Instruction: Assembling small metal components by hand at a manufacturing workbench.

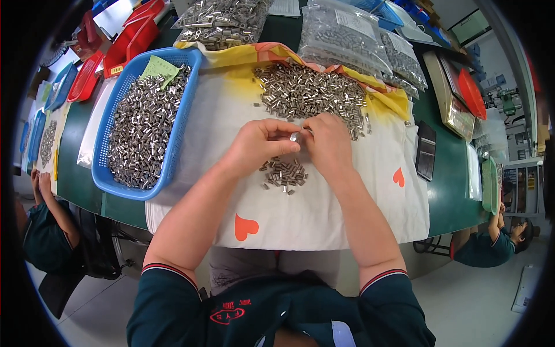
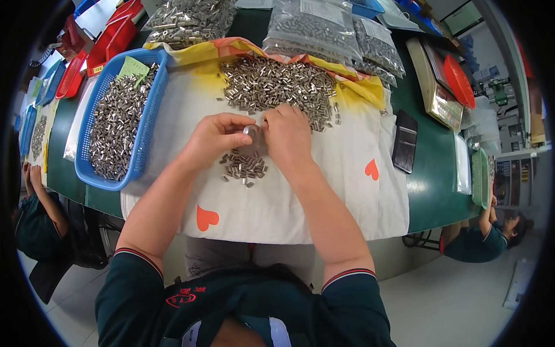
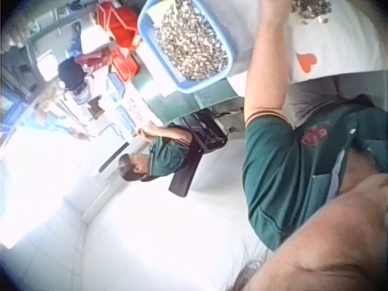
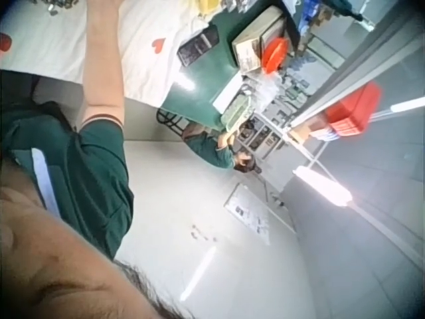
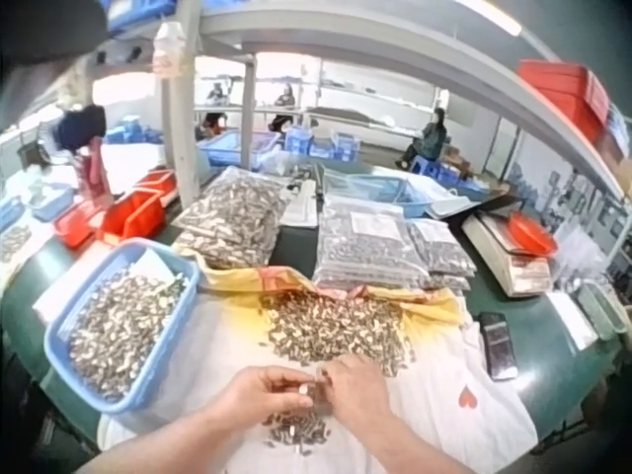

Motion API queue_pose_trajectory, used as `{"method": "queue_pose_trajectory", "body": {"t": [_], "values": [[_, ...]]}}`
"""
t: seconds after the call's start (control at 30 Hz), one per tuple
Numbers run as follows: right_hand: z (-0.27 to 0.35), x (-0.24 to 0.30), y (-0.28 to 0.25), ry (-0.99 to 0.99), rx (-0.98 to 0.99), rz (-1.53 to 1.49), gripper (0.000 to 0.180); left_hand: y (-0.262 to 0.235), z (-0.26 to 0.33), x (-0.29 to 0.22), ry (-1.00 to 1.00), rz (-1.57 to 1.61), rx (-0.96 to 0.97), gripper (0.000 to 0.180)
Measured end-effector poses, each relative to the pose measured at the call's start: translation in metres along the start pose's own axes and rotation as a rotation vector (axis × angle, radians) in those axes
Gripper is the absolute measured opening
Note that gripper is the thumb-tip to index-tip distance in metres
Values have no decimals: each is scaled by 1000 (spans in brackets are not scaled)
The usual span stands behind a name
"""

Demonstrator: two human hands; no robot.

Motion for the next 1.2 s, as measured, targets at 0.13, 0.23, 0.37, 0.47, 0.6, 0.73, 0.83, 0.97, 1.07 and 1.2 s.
{"method": "queue_pose_trajectory", "body": {"t": [0.13, 0.23, 0.37, 0.47, 0.6, 0.73, 0.83, 0.97, 1.07, 1.2], "values": [[1, -3, 5, 4, 57, 25, 8, -3, -1, 4, 10, 47, -22, 29], [6, -9, 2, 39, 62, -24, 8, -2, -2, 3, 13, 25, -26, 28], [5, -2, 4, -45, 110, 29, 7, -2, -2, 2, 18, 40, -30, 28], [6, -2, -2, 61, 85, -99, 6, -3, -2, 3, 22, 55, -29, 29], [12, 1, -15, 271, 67, -702, 8, -3, -1, 3, 30, 65, -27, 30], [10, 9, -16, 206, 84, -694, 9, -2, -1, 1, 35, 71, -11, 31], [11, 12, -18, 190, 82, -663, 8, -2, -1, 3, 41, 52, 15, 32], [13, 20, -19, 91, 82, -413, 8, 2, 2, 2, 23, -38, -1, 32], [14, 18, -21, 74, 68, -427, 8, 0, 3, 2, -30, -99, -47, 32], [15, 3, -15, 261, 230, -652, 10, 3, 2, 2, 9, -49, 7, 31]]}}
Point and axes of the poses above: each hand's wrist, its own z-axis away from the middle knuckle, its own y-axis out of the palm, x = y × z, the point moved 7 cm from there along -z, towards the middle knuckle, and after that the axes turned 11 degrees about -z, right-handed, at the moved point
